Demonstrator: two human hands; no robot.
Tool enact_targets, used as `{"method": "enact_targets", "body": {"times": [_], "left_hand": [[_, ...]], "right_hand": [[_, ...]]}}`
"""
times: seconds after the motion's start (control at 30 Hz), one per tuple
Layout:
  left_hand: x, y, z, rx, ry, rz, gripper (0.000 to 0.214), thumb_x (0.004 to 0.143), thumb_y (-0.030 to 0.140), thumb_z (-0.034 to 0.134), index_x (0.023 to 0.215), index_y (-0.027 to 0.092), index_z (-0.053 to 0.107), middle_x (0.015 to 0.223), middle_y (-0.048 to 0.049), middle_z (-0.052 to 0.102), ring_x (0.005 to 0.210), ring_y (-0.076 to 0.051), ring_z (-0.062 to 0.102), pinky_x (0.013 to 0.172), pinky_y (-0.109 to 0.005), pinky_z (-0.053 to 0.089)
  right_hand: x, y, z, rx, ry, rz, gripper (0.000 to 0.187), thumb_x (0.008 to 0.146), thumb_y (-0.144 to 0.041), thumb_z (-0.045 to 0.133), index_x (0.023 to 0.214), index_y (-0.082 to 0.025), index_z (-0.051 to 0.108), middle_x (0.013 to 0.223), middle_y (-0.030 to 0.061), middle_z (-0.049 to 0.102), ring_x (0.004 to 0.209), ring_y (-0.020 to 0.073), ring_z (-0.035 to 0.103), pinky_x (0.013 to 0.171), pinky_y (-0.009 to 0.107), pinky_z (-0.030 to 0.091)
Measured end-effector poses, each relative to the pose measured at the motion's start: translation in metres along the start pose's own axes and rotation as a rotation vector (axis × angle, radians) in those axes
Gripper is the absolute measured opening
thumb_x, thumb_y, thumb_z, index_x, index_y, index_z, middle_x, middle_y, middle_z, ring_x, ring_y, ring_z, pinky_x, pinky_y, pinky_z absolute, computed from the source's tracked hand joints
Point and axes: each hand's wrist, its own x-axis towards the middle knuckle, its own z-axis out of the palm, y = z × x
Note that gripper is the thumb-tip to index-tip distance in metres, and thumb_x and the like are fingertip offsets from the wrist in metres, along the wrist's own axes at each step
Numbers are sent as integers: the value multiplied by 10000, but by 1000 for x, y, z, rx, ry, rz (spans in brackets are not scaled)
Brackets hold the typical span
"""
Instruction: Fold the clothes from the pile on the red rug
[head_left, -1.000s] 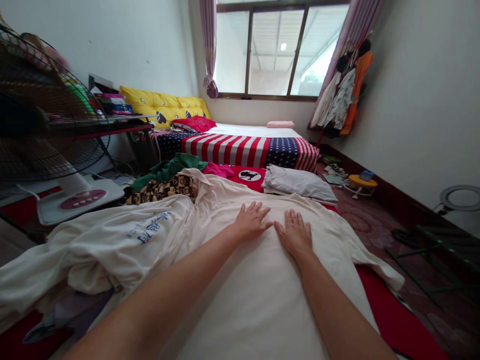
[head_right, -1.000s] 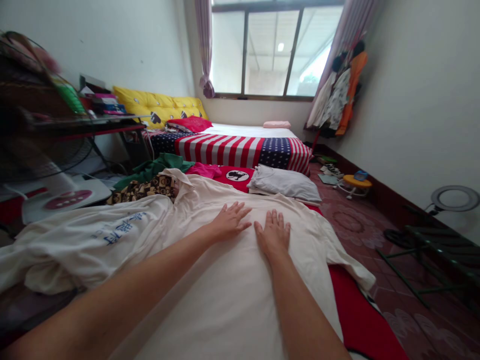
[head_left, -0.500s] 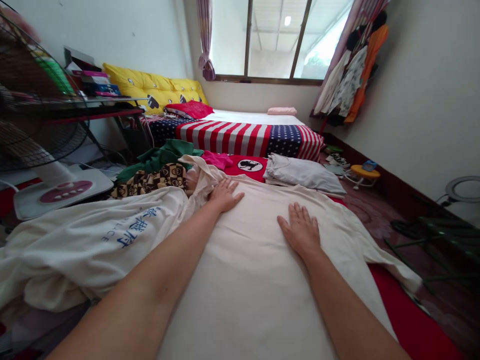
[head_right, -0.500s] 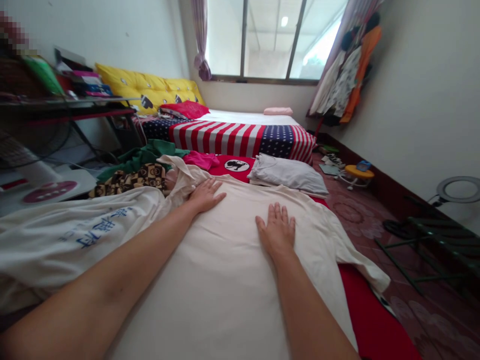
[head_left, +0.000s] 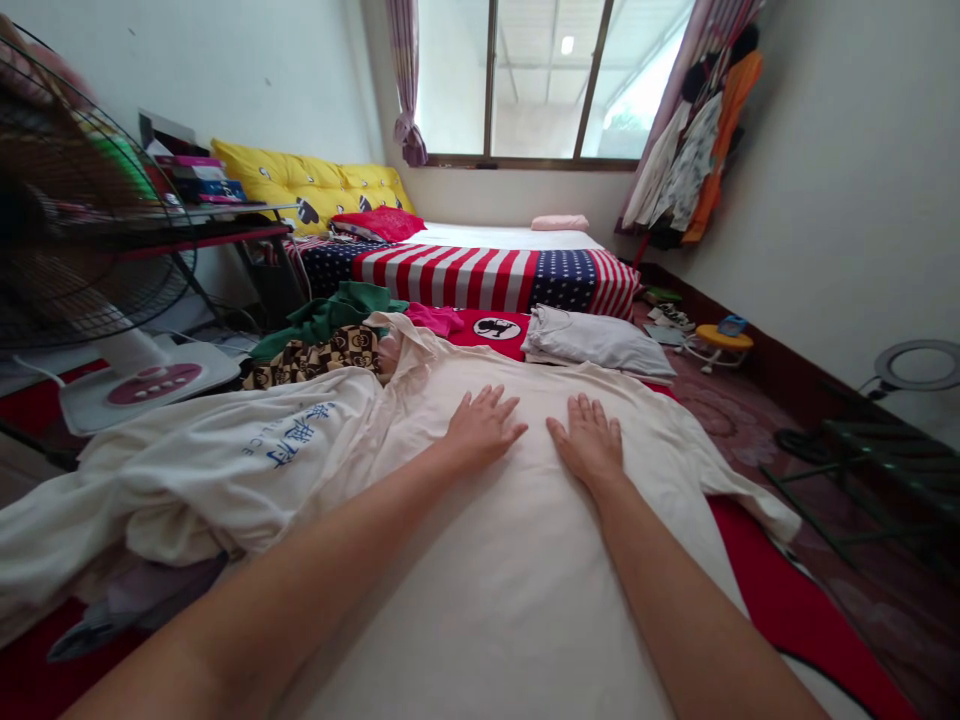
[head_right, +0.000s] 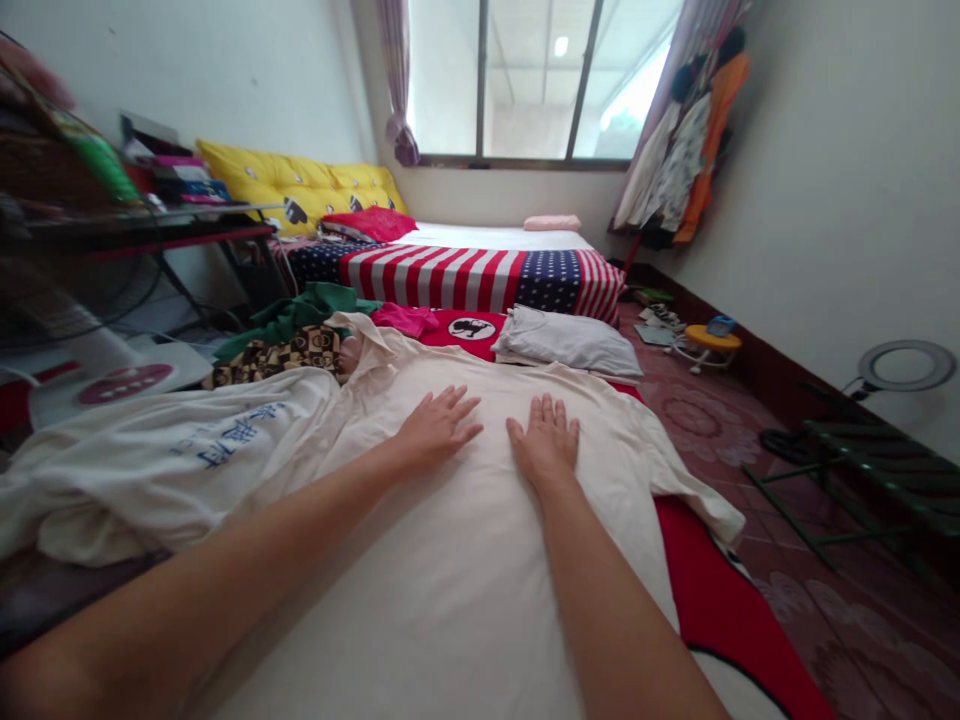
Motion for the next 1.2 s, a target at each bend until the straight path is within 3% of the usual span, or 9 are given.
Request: {"method": "enact_targets", "body": {"times": [0.07, 0.27, 0.43, 0.57, 0.63, 0.73, 0.87, 1.03, 1.2], "left_hand": [[-21, -4, 7, -7, 9, 53, 625, 924, 619, 238, 1461, 309, 318, 1568, -39, 214, 1444, -251, 156, 1153, -472, 137], [-37, -41, 9, 37, 55, -139, 610, 921, 608, 266, 1453, 319, 345, 1569, -25, 213, 1443, -279, 149, 1158, -430, 129], [-36, -41, 8, 30, 89, -146, 600, 922, 596, 289, 1444, 311, 366, 1560, -40, 241, 1437, -283, 172, 1160, -428, 129], [-37, -35, 8, 19, 116, -139, 582, 923, 562, 341, 1428, 278, 401, 1546, -74, 275, 1428, -295, 202, 1153, -463, 151], [-37, -28, 6, 18, 156, -140, 532, 934, 486, 377, 1385, 219, 467, 1522, -119, 317, 1415, -301, 239, 1145, -479, 176], [-37, -12, 5, -6, 241, -21, 438, 963, 346, 350, 1344, 202, 511, 1510, -105, 345, 1414, -252, 257, 1153, -466, 176], [-37, 1, 12, -78, 128, 114, 470, 980, 347, 294, 1428, 249, 397, 1530, -45, 310, 1421, -220, 244, 1149, -452, 211], [-38, -7, 19, -44, 66, 47, 504, 973, 465, 276, 1440, 302, 373, 1552, -23, 251, 1437, -243, 186, 1154, -462, 174], [-42, -24, 13, -17, 71, -63, 533, 949, 518, 311, 1434, 307, 383, 1552, -55, 252, 1434, -267, 193, 1145, -488, 172]], "right_hand": [[0, 0, 0, 4, 2, -2, 684, 926, -509, 247, 1495, -129, 252, 1573, 53, 176, 1445, 245, 118, 1146, 491, 115], [-1, 2, -3, -12, -10, -5, 703, 920, -537, 239, 1497, -135, 247, 1575, 45, 174, 1445, 230, 126, 1154, 466, 116], [-2, 35, -9, -46, -26, 144, 765, 894, -629, 206, 1502, -164, 235, 1582, 48, 131, 1449, 254, 100, 1134, 546, 114], [-7, 36, -16, -62, 36, 245, 782, 907, -606, 238, 1500, -97, 215, 1570, 150, 148, 1445, 300, 100, 1118, 577, 122], [-16, 15, -18, -81, 48, 161, 755, 921, -559, 274, 1502, -84, 190, 1573, 159, 114, 1450, 297, 66, 1114, 592, 98], [-35, -29, -14, -70, 28, -111, 708, 933, -490, 302, 1507, -98, 166, 1583, 108, 54, 1457, 250, 16, 1130, 566, 52], [-55, -59, -2, -15, -41, -314, 642, 950, -427, 253, 1505, -111, 189, 1580, 83, 92, 1456, 210, 66, 1148, 512, 75], [-48, -32, 0, -25, -55, -255, 665, 936, -559, 235, 1506, -218, 212, 1584, 33, 117, 1454, 234, 69, 1142, 534, 77], [-24, 18, -10, -63, -50, 23, 607, 954, -520, 206, 1501, -260, 228, 1587, 29, 120, 1451, 264, 85, 1123, 578, 115]]}}
